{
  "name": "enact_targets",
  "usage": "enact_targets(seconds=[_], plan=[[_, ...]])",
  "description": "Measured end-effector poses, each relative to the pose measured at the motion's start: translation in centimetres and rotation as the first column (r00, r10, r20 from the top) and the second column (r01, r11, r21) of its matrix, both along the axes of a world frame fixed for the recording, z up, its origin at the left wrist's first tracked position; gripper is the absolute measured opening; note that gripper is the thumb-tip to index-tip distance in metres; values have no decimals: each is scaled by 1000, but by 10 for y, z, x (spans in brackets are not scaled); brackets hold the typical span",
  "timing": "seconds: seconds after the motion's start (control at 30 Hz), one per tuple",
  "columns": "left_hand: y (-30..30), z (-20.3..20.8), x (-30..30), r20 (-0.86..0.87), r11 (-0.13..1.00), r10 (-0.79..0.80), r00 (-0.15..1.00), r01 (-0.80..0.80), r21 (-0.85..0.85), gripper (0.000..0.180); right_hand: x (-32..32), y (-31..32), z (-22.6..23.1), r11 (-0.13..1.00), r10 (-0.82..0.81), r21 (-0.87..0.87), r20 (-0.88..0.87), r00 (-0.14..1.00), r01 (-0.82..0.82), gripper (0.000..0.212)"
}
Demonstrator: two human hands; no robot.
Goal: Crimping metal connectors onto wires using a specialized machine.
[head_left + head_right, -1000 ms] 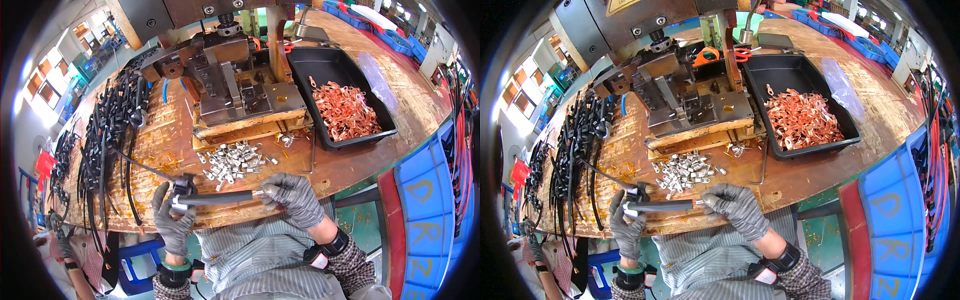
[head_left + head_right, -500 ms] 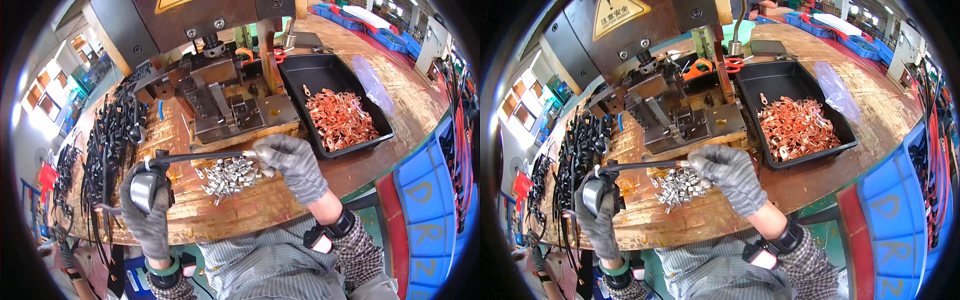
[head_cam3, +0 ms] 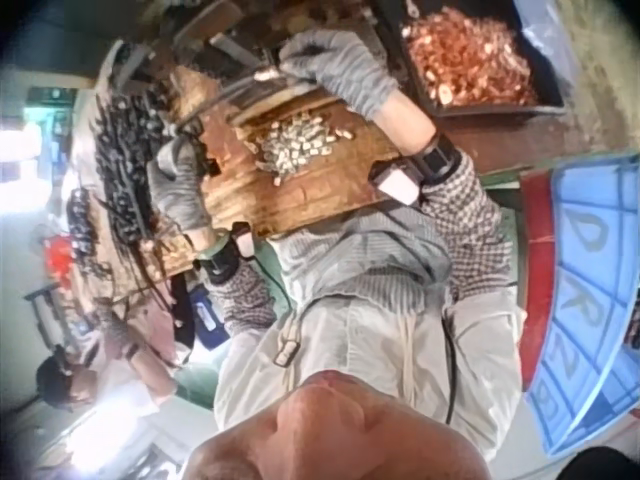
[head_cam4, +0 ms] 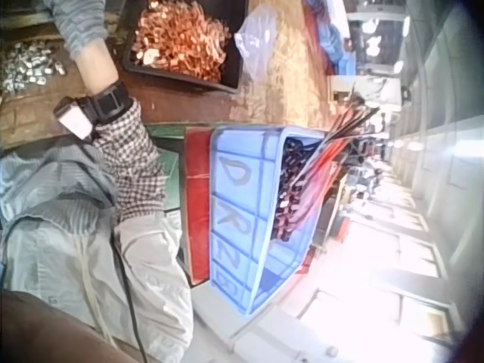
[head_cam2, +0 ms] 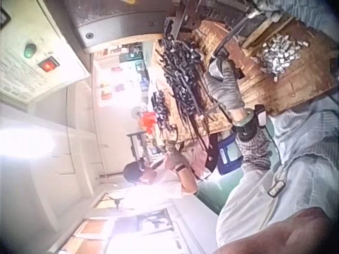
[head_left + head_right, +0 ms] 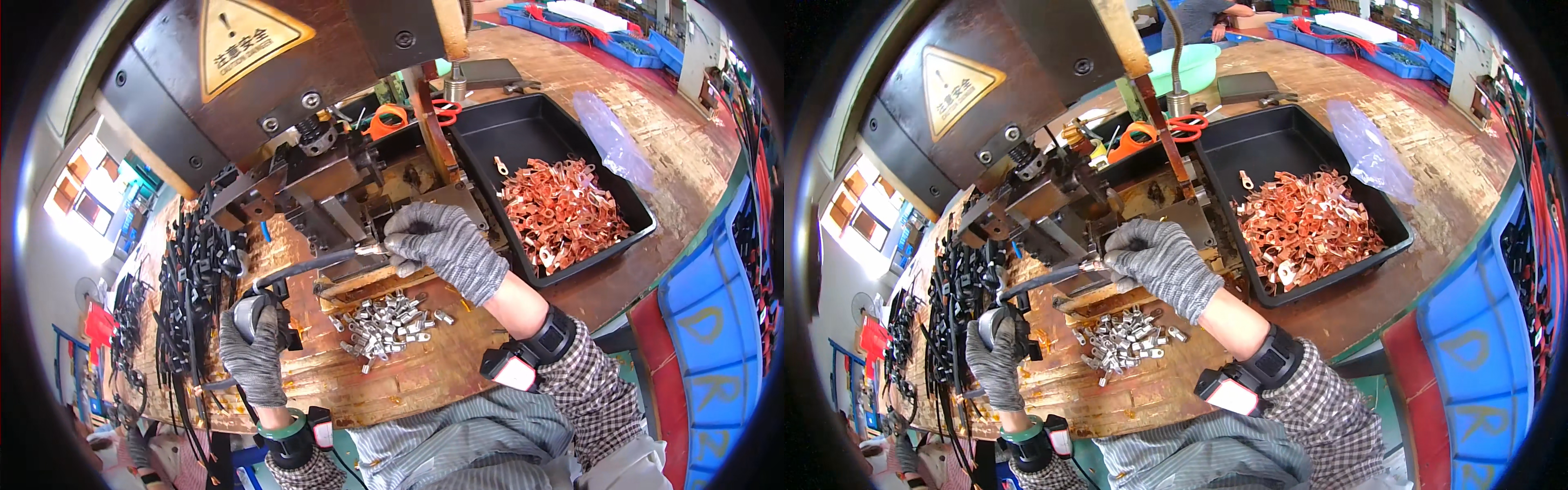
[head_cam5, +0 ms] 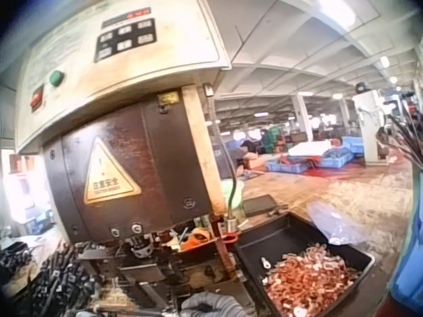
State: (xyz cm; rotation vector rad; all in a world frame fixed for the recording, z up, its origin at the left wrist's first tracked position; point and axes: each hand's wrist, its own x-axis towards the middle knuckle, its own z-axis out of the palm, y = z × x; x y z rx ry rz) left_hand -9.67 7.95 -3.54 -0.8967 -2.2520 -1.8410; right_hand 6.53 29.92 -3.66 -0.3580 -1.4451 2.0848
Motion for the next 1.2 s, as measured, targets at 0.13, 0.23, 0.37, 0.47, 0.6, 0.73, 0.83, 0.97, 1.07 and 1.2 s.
enact_targets(seconds=[0.13, 0.23, 0.37, 0.47, 0.6, 0.73, 0.83, 0.97, 1.07, 1.2], plan=[[2, 1, -12, -115, 999, 50, 992, -52, -16, 28, -11, 7, -2, 998, -33, 50, 18, 999, 32, 10], [4, -6, -18, -113, 994, 107, 988, -109, -13, 29, -14, 12, -1, 998, -44, 37, 17, 999, 44, 10], [11, 2, -2, -59, 990, 137, 989, -139, -36, 35, -19, 17, 3, 994, -12, -105, 12, 1000, 14, 10], [8, -7, -11, -50, 991, 136, 989, -136, 17, 40, -24, 18, 0, 996, -1, -87, 10, 1000, 2, 10], [7, 1, -3, -49, 980, 192, 980, -194, -50, 46, -24, 18, 0, 999, -12, 38, 77, 997, 10, 10], [8, 0, -1, -80, 976, 208, 975, -212, -41, 47, -26, 21, -4, 989, -60, 138, 56, 997, 52, 11], [6, -1, -2, -119, 977, 192, 974, -201, -72, 50, -26, 22, -5, 998, -39, 56, 3, 999, 39, 12], [2, -2, -5, -95, 972, 195, 976, -205, -114, 55, -25, 22, -5, 996, -38, 84, 5, 999, 37, 13], [-1, -6, -7, -109, 963, 231, 967, -243, -115, 60, -20, 23, -2, 983, -48, 179, 45, 998, 39, 14], [3, -4, -1, -116, 952, 256, 960, -271, -142, 63, -7, 23, -3, 836, -315, 474, -1, 949, 278, 15]])
